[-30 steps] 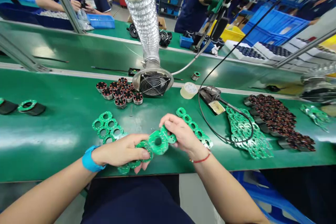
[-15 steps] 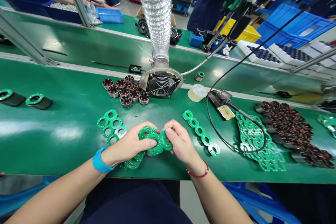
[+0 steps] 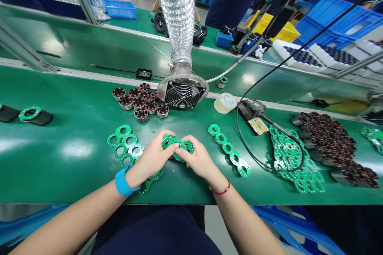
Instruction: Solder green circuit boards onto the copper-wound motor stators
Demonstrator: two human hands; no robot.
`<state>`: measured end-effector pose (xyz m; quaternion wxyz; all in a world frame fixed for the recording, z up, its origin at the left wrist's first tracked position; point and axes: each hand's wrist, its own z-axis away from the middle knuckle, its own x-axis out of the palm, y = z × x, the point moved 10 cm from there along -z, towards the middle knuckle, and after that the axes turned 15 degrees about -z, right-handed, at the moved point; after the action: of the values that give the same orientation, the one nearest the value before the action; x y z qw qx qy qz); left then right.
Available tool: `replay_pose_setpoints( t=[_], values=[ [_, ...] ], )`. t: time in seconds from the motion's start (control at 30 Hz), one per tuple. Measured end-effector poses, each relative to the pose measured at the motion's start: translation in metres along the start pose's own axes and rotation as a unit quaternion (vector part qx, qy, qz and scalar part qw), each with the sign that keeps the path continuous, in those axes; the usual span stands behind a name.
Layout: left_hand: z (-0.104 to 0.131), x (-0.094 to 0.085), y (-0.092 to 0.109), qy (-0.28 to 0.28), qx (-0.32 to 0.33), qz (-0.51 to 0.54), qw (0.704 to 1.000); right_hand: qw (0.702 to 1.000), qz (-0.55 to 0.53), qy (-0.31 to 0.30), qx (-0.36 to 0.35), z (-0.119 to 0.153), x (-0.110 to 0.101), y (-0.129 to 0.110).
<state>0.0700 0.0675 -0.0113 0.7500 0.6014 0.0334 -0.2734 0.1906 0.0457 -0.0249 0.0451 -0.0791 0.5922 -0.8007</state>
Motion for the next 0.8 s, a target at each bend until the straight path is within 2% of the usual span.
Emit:
replay_pose_setpoints(
  t=[0.07,0.13,0.23,0.37,0.43,0.53,0.63,0.67,0.7,0.73,0.8],
  values=[
    [-0.001,0.001,-0.005,-0.021,-0.014,0.043,0.999,0.991,0.127,-0.029,0.005,-0.012,-0.004,-0.007],
    [0.001,-0.007,-0.011,-0.011,-0.045,0.092,0.995,0.969,0.247,-0.026,-0.005,-0.033,-0.016,-0.018],
    [0.008,-0.025,-0.021,0.028,-0.104,0.122,0.987,0.937,0.347,-0.034,-0.011,-0.071,-0.026,-0.031],
    [0.017,-0.022,-0.021,-0.014,-0.126,0.131,0.983,0.880,0.473,-0.049,-0.018,-0.106,-0.023,-0.041],
    [0.020,-0.015,-0.020,-0.048,-0.121,0.132,0.983,0.851,0.523,-0.042,-0.021,-0.108,-0.022,-0.046],
    [0.024,-0.007,-0.020,-0.096,-0.117,0.120,0.981,0.814,0.580,-0.010,-0.027,-0.093,-0.030,-0.057],
    [0.023,0.002,-0.016,-0.136,-0.102,0.105,0.980,0.787,0.609,0.083,-0.056,-0.067,-0.043,-0.079],
    [0.022,0.005,-0.013,-0.147,-0.092,0.098,0.980,0.796,0.593,0.102,-0.071,-0.057,-0.043,-0.084],
    [0.020,0.010,-0.010,-0.158,-0.080,0.087,0.980,0.821,0.556,0.098,-0.084,-0.048,-0.038,-0.084],
    [0.019,0.015,-0.007,-0.171,-0.069,0.074,0.980,0.860,0.498,0.065,-0.091,-0.041,-0.027,-0.079],
    [0.017,0.026,-0.004,-0.200,-0.060,0.052,0.977,0.935,0.342,-0.058,-0.080,-0.028,0.005,-0.060]
  ],
)
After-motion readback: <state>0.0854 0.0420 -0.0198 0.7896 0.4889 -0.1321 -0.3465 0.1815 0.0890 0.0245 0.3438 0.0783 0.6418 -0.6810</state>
